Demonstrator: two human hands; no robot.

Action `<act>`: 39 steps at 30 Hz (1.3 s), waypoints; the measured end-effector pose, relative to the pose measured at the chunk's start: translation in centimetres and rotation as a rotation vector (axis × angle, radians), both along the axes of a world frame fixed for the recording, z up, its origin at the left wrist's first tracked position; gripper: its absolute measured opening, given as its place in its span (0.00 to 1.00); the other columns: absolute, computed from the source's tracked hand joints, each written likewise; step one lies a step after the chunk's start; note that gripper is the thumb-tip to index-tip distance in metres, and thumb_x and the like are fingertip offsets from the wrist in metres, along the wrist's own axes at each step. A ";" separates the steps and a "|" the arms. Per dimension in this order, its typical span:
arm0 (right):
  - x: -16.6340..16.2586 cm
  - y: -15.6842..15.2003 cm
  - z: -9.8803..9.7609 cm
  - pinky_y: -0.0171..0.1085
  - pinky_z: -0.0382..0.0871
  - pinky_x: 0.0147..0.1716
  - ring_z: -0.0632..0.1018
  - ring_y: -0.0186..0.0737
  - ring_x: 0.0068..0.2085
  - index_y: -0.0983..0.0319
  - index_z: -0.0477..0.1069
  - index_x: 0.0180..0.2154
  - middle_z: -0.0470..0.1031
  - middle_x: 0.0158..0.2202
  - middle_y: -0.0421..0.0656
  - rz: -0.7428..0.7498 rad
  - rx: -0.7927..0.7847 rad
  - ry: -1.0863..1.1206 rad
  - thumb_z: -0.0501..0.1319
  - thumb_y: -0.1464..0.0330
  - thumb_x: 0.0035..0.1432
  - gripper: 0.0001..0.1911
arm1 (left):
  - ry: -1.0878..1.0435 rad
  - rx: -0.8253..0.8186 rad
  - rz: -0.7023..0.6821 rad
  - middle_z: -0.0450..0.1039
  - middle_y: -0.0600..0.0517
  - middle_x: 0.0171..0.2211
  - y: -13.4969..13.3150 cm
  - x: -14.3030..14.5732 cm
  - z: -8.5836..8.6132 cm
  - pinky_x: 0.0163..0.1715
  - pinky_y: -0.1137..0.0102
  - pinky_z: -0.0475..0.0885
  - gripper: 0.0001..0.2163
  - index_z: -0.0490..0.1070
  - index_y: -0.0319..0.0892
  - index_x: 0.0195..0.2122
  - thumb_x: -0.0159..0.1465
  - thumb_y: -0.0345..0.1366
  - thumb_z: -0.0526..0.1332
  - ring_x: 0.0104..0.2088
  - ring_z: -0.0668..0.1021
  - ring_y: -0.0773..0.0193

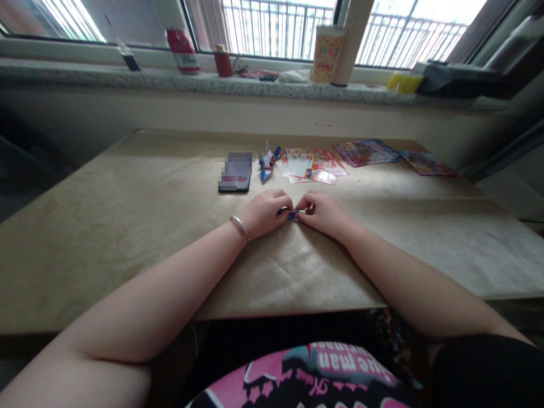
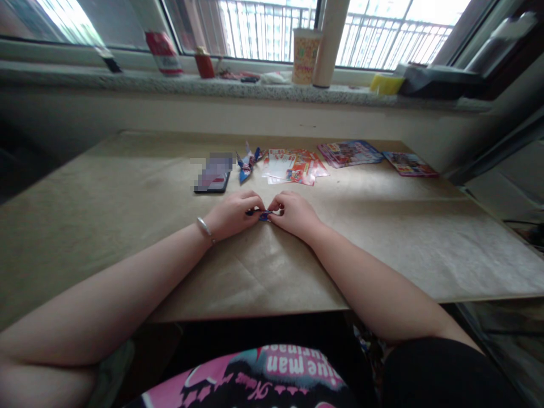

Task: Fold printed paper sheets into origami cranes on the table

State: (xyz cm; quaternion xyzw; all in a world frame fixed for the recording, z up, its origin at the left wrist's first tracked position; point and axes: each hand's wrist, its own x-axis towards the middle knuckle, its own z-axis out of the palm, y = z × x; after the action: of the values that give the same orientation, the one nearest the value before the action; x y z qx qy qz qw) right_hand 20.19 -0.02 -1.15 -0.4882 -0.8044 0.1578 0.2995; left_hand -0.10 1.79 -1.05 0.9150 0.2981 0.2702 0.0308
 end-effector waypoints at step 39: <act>0.3 0.6 -0.1 0.37 0.64 0.35 0.73 0.39 0.34 0.59 0.77 0.28 0.76 0.27 0.41 0.010 0.022 -0.037 0.67 0.69 0.51 0.01 | 0.190 -0.040 0.100 0.74 0.48 0.34 -0.3 0.5 0.7 0.37 0.68 0.70 0.08 0.76 0.40 0.35 0.66 0.36 0.59 0.37 0.76 0.60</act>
State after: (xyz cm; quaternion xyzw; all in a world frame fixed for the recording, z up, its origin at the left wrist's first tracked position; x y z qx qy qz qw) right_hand 20.44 0.63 -1.24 -0.4835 -0.8141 0.1413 0.2890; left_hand 0.37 1.45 -0.33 0.9197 0.3503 0.1774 0.0072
